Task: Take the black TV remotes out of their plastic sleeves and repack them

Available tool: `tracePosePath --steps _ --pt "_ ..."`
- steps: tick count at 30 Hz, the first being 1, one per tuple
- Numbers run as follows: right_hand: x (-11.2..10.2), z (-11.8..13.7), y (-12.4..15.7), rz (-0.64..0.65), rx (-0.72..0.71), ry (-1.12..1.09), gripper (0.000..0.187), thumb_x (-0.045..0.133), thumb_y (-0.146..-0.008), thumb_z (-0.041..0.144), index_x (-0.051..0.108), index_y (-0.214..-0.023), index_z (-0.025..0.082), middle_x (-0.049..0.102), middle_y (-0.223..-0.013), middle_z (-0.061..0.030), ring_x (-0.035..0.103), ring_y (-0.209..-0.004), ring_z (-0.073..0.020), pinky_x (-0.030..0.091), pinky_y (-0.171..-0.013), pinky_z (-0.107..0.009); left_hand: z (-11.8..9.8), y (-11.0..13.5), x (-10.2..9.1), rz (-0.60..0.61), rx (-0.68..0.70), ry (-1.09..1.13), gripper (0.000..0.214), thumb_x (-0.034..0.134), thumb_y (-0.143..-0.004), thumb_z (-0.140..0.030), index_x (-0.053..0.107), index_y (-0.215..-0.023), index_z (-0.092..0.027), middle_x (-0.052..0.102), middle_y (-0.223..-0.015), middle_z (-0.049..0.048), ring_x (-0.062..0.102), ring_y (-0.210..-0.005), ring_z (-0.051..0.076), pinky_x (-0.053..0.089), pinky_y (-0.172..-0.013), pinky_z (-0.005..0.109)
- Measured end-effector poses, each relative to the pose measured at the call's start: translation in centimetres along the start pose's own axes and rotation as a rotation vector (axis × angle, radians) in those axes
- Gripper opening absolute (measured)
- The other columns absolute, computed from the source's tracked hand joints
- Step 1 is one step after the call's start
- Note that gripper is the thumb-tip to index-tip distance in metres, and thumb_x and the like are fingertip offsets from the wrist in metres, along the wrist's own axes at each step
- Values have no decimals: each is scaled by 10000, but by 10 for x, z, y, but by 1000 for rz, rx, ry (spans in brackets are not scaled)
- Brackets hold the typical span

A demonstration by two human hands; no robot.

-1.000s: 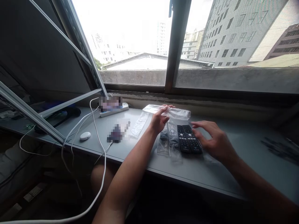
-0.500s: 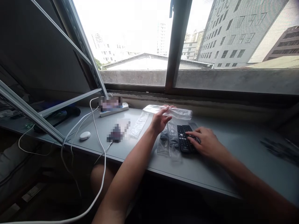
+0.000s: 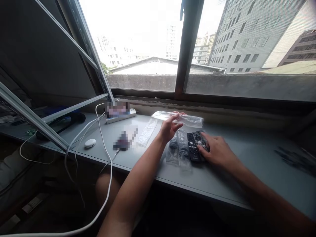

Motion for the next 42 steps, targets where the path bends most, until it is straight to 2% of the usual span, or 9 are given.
tracePosePath --steps 7,14,19,23,28,31,33,36,42 --pt "-2 -6 -4 79 82 -108 767 583 -1033 523 542 -1692 134 760 -884 -118 686 -1218 -444 590 -961 -538 -1 -2 -1 32 30 -41 240 836 -935 -242 740 -1148 -190 801 -1310 120 773 -1195 227 633 -736 188" --pt "-8 -5 -5 11 43 -142 662 635 -999 523 678 -1571 191 770 -866 -112 738 -1079 -411 609 -862 -500 -1 -1 -1 25 23 -65 225 826 -950 -256 742 -1150 -196 790 -1344 120 752 -1246 232 644 -788 203" --pt "-11 -13 -10 90 120 -213 704 639 -990 521 653 -1591 154 779 -827 -73 769 -852 -339 598 -758 -436 0 0 0 4 3 -28 243 850 -928 -240 742 -1140 -191 794 -1302 112 764 -1178 207 636 -771 193" --pt "-14 -30 -11 127 239 -229 707 630 -991 541 682 -1563 129 826 -940 -94 780 -806 -311 599 -753 -416 0 -1 1 22 13 -48 224 838 -944 -244 731 -1133 -185 793 -1302 122 765 -1162 211 626 -740 187" --pt "-26 -44 -13 49 258 -295 543 574 -1034 525 812 -1382 183 819 -1300 -162 793 -1115 -362 626 -953 -456 -1 -2 0 20 21 -56 229 848 -940 -255 740 -1130 -184 790 -1318 126 760 -1189 222 644 -764 198" --pt "-30 -45 -11 48 273 -370 465 540 -1064 515 855 -1282 251 807 -1307 -131 798 -1053 -331 638 -888 -437 0 -1 -2 -15 7 -48 235 856 -926 -245 747 -1125 -184 795 -1302 122 762 -1193 223 650 -775 201" --pt "-30 -39 -10 51 247 -396 435 528 -1073 490 860 -1243 266 815 -1204 -116 792 -939 -301 635 -822 -420 2 -1 -3 -36 -10 -50 213 846 -927 -234 741 -1105 -182 803 -1278 121 769 -1172 217 647 -754 196" --pt "-28 -17 -9 55 101 -376 380 623 -1023 477 846 -1220 241 790 -1107 -122 774 -947 -306 637 -872 -431 6 -2 -6 -60 -39 -80 179 838 -928 -222 727 -1060 -175 809 -1260 125 777 -1137 209 648 -743 193" --pt "-17 4 -4 43 -95 -334 402 637 -1036 513 780 -1309 254 737 -1353 -151 713 -1261 -374 584 -1101 -526 9 -5 -12 -74 -51 -108 222 861 -910 -242 733 -1079 -175 803 -1321 141 764 -1235 243 674 -871 241"
Point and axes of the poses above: each hand's wrist, its own y-axis away from the middle knuckle, its own x-axis out of the palm, z = x × y, the point moved 10 cm from there along -y, towards the middle knuckle
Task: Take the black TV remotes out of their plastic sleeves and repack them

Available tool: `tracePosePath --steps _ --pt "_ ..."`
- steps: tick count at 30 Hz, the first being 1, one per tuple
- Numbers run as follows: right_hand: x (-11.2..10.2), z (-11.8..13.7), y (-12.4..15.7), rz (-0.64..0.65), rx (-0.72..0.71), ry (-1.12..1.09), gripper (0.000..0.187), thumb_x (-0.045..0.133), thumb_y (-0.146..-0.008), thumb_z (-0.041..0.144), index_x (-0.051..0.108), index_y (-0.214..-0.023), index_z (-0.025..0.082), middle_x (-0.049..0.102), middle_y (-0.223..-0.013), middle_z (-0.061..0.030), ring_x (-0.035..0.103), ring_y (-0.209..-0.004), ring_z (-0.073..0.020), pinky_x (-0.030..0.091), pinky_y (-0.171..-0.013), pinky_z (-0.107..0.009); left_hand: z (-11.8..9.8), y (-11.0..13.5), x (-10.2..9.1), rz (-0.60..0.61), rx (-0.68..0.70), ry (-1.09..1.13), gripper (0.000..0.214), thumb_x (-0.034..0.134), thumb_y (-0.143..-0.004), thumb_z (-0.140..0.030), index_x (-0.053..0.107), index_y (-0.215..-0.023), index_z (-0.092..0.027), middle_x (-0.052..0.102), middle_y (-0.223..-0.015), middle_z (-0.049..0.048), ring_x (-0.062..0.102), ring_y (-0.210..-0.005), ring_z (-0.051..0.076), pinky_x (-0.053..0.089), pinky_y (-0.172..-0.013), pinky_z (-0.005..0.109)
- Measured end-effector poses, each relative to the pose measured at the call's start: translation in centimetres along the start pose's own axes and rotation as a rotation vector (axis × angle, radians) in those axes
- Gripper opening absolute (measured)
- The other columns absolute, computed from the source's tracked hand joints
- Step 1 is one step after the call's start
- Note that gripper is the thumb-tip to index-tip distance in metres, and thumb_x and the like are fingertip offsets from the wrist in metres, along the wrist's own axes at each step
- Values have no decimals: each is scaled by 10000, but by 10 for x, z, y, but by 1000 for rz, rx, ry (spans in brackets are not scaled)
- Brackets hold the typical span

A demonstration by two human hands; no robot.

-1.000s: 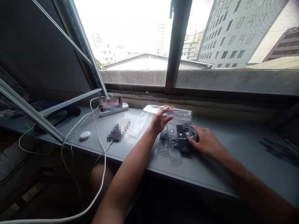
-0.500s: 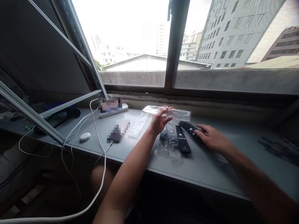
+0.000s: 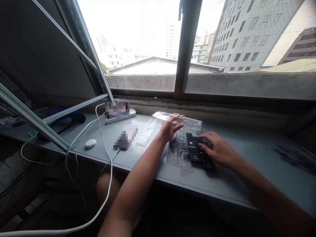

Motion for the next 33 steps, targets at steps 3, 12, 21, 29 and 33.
tracePosePath --steps 3,12,21,29,33 --pt "7 -5 0 20 -14 51 437 643 -1025 517 764 -1340 239 749 -1353 -168 673 -1323 -412 540 -1165 -585 -1 0 0 0 3 -1 226 855 -911 -240 730 -1089 -177 803 -1318 140 759 -1250 245 675 -866 240" --pt "10 -16 1 21 41 118 603 658 -998 614 740 -1413 185 772 -1359 -194 659 -1333 -454 531 -1158 -603 -3 3 2 3 13 -3 191 826 -936 -233 730 -1089 -171 804 -1315 148 769 -1195 233 660 -771 209" --pt "8 -11 6 119 82 159 745 623 -1003 728 749 -1455 150 806 -1072 -177 667 -1267 -457 592 -1027 -550 -3 2 -1 -5 17 -11 196 830 -936 -244 732 -1090 -173 796 -1338 149 759 -1223 243 667 -838 238" --pt "24 -5 7 164 67 211 823 642 -994 517 534 -1708 124 680 -1590 -214 476 -1600 -457 477 -1254 -570 -2 1 1 10 18 -36 219 846 -883 -206 724 -1063 -183 805 -1316 132 765 -1166 226 652 -808 227" --pt "13 -4 5 76 112 165 846 679 -957 463 518 -1710 110 772 -1374 -211 652 -1399 -429 559 -1139 -522 -2 1 -1 9 14 -30 215 845 -892 -222 723 -1064 -184 803 -1318 136 758 -1202 237 660 -842 246"
Point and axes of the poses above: each hand's wrist, its own y-axis away from the middle knuckle, its own x-axis out of the palm, z = x × y, the point moved 10 cm from there along -y, towards the middle knuckle
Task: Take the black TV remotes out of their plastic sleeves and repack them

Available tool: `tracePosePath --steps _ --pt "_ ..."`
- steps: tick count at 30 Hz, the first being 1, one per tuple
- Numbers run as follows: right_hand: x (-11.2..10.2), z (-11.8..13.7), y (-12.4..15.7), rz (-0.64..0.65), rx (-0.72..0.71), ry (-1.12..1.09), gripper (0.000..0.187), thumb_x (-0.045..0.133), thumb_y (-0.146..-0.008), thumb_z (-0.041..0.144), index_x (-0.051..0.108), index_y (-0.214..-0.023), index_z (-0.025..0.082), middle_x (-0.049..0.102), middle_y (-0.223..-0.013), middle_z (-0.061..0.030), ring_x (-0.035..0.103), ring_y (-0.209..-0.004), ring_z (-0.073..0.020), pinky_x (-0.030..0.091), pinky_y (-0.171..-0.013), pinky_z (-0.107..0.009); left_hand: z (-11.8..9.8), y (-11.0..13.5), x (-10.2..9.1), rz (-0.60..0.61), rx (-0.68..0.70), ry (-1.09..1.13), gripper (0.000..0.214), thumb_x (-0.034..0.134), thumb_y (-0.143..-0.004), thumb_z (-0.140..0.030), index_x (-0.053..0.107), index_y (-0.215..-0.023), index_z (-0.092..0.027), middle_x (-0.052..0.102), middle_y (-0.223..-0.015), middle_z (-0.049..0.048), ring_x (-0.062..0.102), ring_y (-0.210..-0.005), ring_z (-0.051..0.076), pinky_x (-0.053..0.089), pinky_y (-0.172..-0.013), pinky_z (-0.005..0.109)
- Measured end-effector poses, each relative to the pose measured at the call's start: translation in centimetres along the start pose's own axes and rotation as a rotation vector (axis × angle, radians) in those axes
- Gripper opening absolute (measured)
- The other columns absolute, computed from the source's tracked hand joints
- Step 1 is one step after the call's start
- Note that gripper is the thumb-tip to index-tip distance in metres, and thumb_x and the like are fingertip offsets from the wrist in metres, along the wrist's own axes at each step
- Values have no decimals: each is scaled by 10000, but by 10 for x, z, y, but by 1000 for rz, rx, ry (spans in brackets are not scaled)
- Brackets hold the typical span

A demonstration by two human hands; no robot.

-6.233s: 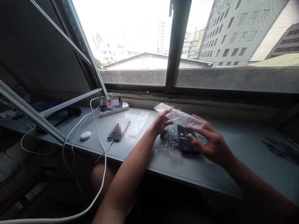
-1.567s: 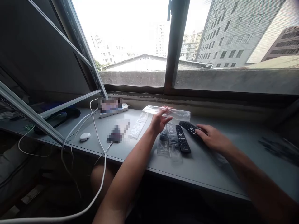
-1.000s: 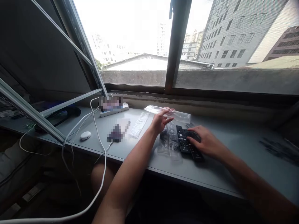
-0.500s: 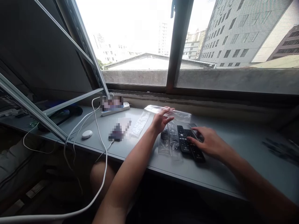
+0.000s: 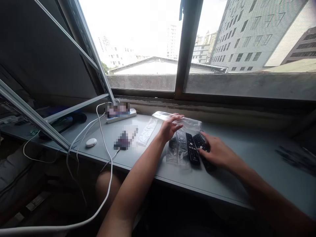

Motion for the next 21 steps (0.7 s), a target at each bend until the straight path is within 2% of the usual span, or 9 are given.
tracePosePath --steps 3,6,10,14,17,21 --pt "-11 -5 -1 -30 90 -46 772 666 -972 474 575 -1671 159 808 -1127 -142 760 -1131 -381 608 -974 -480 0 0 -1 1 -1 11 218 844 -892 -229 719 -1065 -183 805 -1304 136 752 -1227 243 663 -846 246" --pt "-21 -13 -1 -46 216 -116 726 681 -969 481 624 -1626 178 821 -1138 -119 796 -974 -329 614 -880 -431 0 -1 0 4 0 18 224 848 -889 -235 715 -1063 -184 807 -1289 131 752 -1217 238 662 -843 244" --pt "-29 -23 1 -67 351 -308 641 707 -969 507 701 -1531 199 843 -1237 -134 820 -1002 -329 629 -822 -404 0 0 1 10 3 25 196 831 -904 -227 711 -1053 -183 808 -1278 127 759 -1166 218 650 -799 222" --pt "-44 -26 5 -175 358 -492 503 740 -973 552 782 -1352 224 865 -1119 -127 820 -939 -350 649 -754 -422 -2 1 1 -3 5 27 182 818 -920 -220 714 -1064 -185 808 -1273 127 763 -1150 211 646 -787 217" --pt "-40 -22 9 -175 353 -790 425 735 -1000 617 784 -1221 258 852 -1040 -104 801 -801 -320 642 -601 -392 -2 2 1 -11 5 33 181 819 -922 -220 716 -1067 -185 807 -1282 130 761 -1172 219 651 -804 227" --pt "-25 -8 10 -113 387 -1253 259 729 -1038 456 743 -1223 276 816 -1097 -80 805 -789 -261 710 -648 -389 -4 2 -1 -15 10 46 167 812 -933 -225 716 -1063 -183 798 -1322 136 756 -1211 232 651 -805 222"
Point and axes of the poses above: each hand's wrist, its own y-axis away from the middle knuckle, its own x-axis out of the palm, z = x × y, the point moved 10 cm from there along -y, towards the middle knuckle
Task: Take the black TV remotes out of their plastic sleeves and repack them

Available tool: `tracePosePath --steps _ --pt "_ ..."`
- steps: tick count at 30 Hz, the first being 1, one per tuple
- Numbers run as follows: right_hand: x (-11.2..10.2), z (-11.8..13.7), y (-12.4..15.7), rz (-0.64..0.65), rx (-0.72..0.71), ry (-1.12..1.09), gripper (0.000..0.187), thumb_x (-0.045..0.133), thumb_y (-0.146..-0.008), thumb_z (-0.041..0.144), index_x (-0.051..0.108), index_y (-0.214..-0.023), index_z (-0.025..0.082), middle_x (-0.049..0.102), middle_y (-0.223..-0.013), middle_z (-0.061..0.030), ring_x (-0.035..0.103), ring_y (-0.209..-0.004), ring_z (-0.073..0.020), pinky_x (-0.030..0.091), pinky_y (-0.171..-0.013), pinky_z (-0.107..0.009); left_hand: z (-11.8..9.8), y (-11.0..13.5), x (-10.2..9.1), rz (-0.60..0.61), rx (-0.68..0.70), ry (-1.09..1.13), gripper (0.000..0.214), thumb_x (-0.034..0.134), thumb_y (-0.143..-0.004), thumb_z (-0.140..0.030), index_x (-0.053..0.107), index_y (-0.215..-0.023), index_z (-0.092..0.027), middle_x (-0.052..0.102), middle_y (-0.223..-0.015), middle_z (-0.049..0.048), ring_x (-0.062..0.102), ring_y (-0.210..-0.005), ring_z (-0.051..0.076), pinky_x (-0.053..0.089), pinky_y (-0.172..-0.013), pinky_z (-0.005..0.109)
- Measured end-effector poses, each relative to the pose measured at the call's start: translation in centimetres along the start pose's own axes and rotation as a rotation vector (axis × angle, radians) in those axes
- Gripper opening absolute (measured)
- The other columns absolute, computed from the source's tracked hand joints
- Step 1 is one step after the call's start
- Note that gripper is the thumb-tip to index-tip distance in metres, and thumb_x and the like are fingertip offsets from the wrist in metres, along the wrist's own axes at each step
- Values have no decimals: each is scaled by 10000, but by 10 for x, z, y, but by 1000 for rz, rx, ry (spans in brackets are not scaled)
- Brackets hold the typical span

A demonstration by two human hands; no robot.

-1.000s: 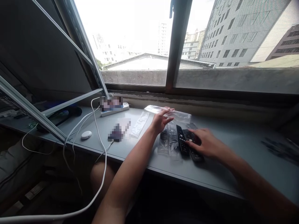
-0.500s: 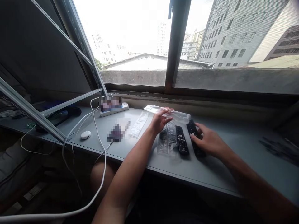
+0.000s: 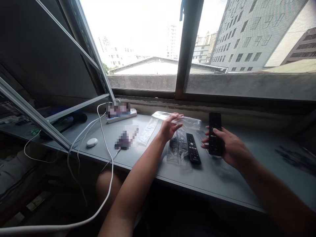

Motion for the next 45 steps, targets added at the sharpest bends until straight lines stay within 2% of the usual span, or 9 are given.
tracePosePath --steps 5,10,16,20,24,28,33,36,45 --pt "22 -4 7 120 101 -223 301 602 -1118 451 749 -1315 276 724 -923 -46 599 -581 -155 520 -424 -242 -3 -1 -8 -50 -2 37 217 814 -928 -227 725 -1121 -181 789 -1331 139 767 -1147 223 652 -777 221" --pt "31 -8 11 231 168 -253 447 499 -1108 545 791 -1222 226 572 -776 -28 400 -492 -153 434 -367 -273 -8 1 -13 -96 5 66 277 759 -961 -212 721 -1234 -173 790 -1287 127 775 -992 178 648 -732 209" --pt "34 -17 12 237 293 -436 345 574 -1047 391 792 -1224 191 533 -816 -33 415 -554 -153 458 -369 -242 -8 3 -12 -125 -14 55 289 743 -967 -205 727 -1254 -180 792 -1279 120 776 -989 172 641 -726 192" --pt "39 -21 14 237 384 -613 375 615 -1080 463 755 -1277 175 530 -831 -24 466 -602 -144 517 -407 -207 -7 2 -11 -114 -11 55 271 730 -979 -204 723 -1248 -179 790 -1270 122 774 -990 171 639 -723 192" --pt "35 -23 10 202 394 -599 286 592 -1113 413 733 -1269 219 552 -842 -30 573 -673 -175 565 -432 -208 -7 1 -13 -121 -9 50 315 772 -955 -224 728 -1266 -189 787 -1295 132 773 -1066 197 654 -784 214" --pt "25 -26 7 144 386 -520 265 568 -1122 408 728 -1246 238 695 -1086 -107 664 -760 -195 622 -470 -245 -7 0 -13 -113 -3 48 297 738 -978 -224 727 -1273 -188 786 -1306 133 774 -1095 201 652 -769 201" --pt "31 -22 9 204 338 -564 324 484 -1135 408 727 -1229 215 651 -986 -86 483 -579 -145 460 -337 -193 -8 2 -12 -110 -3 54 308 746 -971 -220 727 -1276 -181 787 -1286 132 777 -1017 182 645 -716 188" --pt "37 -18 12 260 305 -501 324 517 -1096 352 742 -1278 206 566 -886 -42 416 -544 -146 469 -349 -207 -8 3 -12 -114 -9 60 340 758 -956 -222 732 -1292 -182 786 -1273 127 778 -1000 178 647 -718 191" --pt "33 -22 10 224 306 -480 223 665 -1054 403 787 -1155 247 637 -973 -69 545 -670 -164 514 -400 -219 -7 -1 -17 -129 -2 52 344 743 -970 -226 729 -1310 -175 785 -1278 125 778 -1009 179 650 -738 200"
Point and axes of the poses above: each hand's wrist, its own y-axis away from the middle knuckle, its own x-axis out of the palm, z = x × y, the point moved 10 cm from there along -y, towards the middle knuckle
